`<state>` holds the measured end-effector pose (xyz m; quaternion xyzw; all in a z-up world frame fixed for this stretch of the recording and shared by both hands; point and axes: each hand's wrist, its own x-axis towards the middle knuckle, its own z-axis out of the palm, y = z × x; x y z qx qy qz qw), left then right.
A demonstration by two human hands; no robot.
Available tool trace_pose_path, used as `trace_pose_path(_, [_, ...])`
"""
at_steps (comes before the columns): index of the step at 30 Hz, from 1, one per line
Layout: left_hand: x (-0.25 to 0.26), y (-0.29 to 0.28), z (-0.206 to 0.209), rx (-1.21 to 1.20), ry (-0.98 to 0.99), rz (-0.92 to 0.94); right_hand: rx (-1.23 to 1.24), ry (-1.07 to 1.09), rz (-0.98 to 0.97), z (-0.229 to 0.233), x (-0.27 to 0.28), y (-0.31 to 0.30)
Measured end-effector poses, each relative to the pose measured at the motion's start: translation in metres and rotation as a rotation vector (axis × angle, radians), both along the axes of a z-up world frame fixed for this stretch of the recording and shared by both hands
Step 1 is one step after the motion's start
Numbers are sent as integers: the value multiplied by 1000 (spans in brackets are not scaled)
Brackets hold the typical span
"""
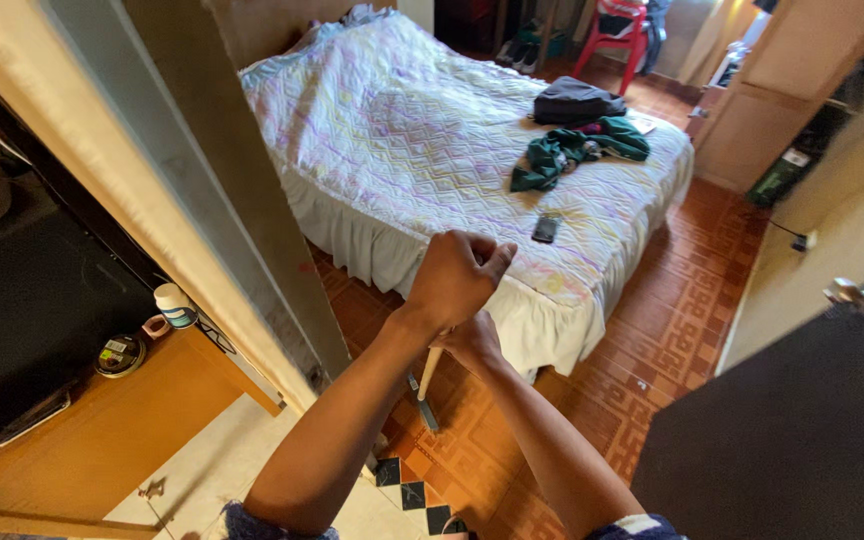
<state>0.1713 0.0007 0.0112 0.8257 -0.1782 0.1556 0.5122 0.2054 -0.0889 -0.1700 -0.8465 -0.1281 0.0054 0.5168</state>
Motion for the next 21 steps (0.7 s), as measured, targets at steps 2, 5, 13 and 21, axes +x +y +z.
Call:
trace_pose_path(2, [24, 5, 0, -10, 28, 55, -1, -3, 19, -2, 24, 6])
trace_pose_path(5, [55, 14, -1, -1, 35, 133, 96, 48, 63, -5, 57, 19])
trace_pose_path(13, [125, 40, -9, -107, 19, 413, -99, -137, 157, -46, 150, 57])
trace_pose_path(21, [200, 71, -5, -219, 87, 574, 21, -40, 419, -47, 246, 90])
